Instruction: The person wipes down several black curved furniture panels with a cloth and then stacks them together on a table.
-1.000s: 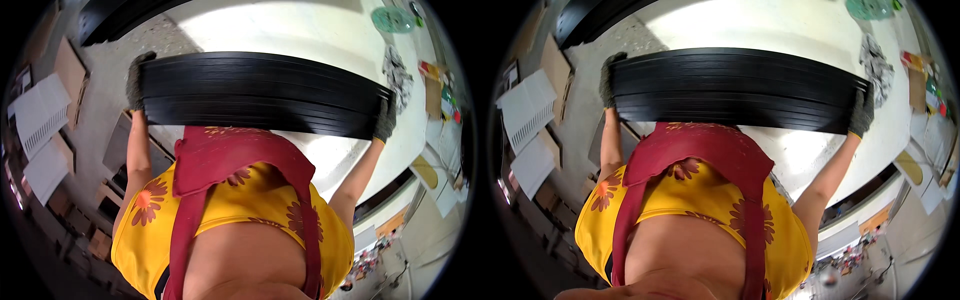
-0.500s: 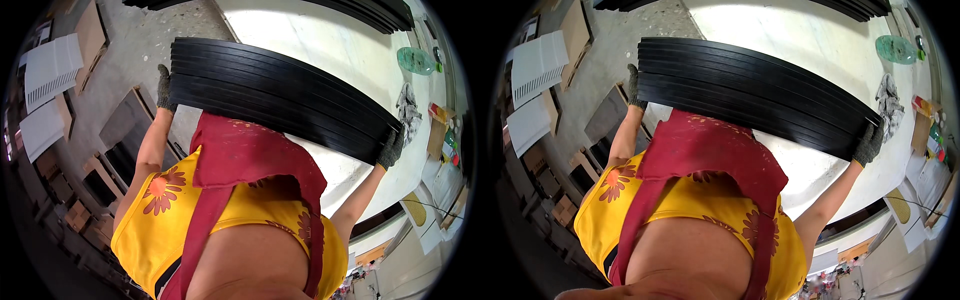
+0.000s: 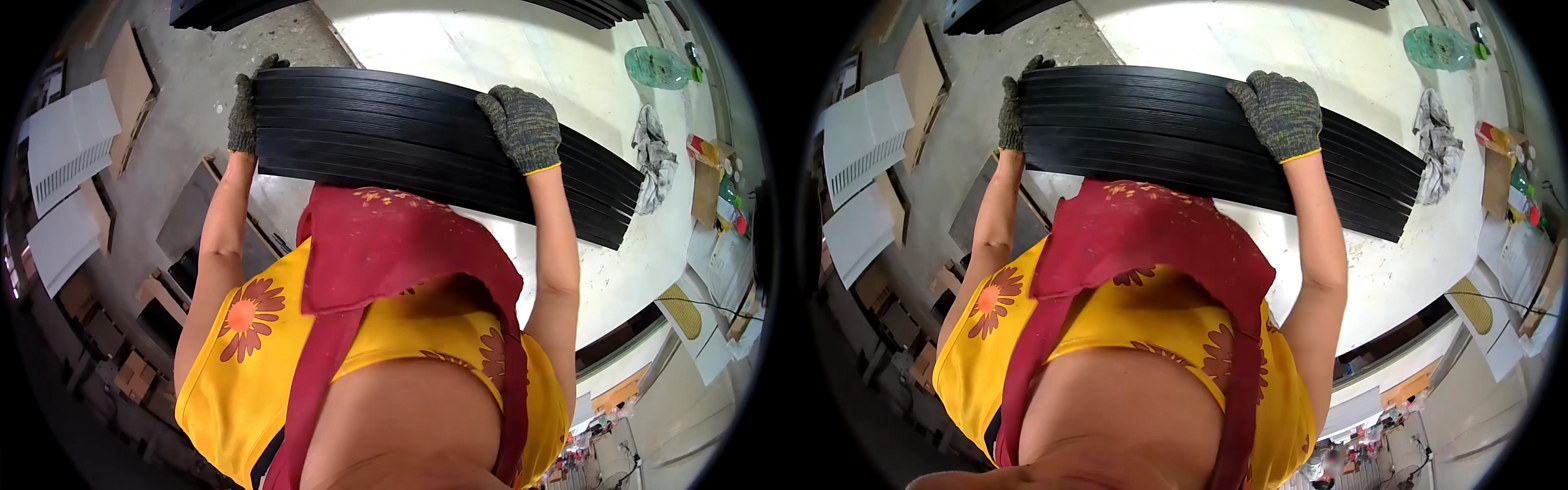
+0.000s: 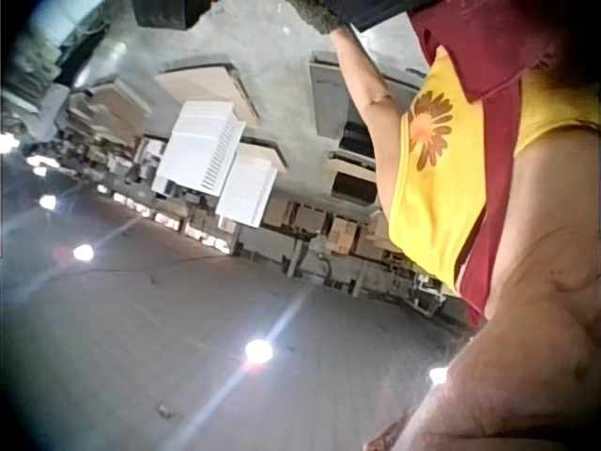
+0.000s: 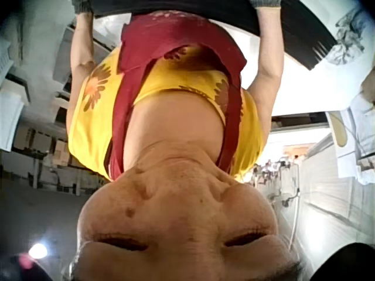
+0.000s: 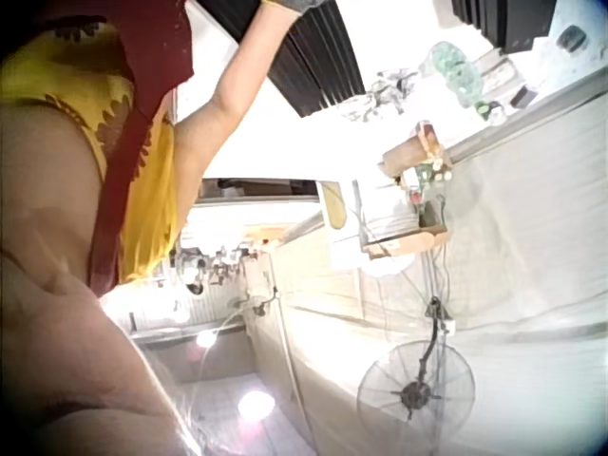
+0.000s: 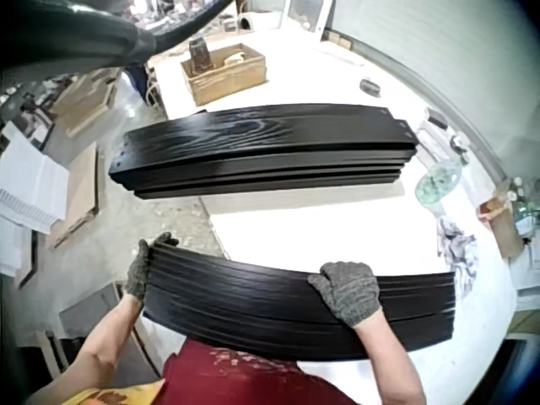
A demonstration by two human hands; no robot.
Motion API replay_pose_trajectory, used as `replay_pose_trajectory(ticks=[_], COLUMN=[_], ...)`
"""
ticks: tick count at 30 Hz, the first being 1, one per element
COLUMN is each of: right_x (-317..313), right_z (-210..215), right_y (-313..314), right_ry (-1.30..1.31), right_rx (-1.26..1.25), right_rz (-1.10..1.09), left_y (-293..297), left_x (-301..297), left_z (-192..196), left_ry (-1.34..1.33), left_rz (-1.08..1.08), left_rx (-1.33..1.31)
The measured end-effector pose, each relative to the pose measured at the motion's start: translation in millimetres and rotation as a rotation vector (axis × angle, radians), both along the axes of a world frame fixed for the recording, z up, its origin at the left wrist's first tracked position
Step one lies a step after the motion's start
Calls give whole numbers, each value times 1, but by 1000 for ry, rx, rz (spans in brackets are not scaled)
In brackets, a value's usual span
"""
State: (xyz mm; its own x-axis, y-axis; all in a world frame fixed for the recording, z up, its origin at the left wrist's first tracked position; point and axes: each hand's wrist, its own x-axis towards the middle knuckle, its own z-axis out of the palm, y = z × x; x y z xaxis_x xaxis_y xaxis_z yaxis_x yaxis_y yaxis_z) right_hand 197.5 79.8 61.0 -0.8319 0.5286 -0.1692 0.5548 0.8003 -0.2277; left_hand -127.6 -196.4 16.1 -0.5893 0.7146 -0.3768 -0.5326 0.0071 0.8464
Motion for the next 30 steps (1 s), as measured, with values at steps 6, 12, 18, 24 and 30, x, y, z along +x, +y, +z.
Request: replay_pose_trajectory(ticks=[6, 12, 18, 24, 30], right_x=[7, 12, 18, 34, 47], right_z=[1, 1, 7, 1, -5], right_y=[-14, -17, -13, -14, -22], right_ry=[-9, 98, 41, 58, 142], right_rx=[119, 109, 94, 161, 81], right_rz=[-67, -95, -83, -158, -236], left_y=[1, -11, -74, -27, -20], left_x=[6, 13, 23, 36, 39], left_z=[-3, -3, -58, -64, -69], left_ry=[28, -59, -179, 525, 1098], left_rz=[3, 7, 183, -103, -209], left_rx=[-105, -113, -437, -437, -446])
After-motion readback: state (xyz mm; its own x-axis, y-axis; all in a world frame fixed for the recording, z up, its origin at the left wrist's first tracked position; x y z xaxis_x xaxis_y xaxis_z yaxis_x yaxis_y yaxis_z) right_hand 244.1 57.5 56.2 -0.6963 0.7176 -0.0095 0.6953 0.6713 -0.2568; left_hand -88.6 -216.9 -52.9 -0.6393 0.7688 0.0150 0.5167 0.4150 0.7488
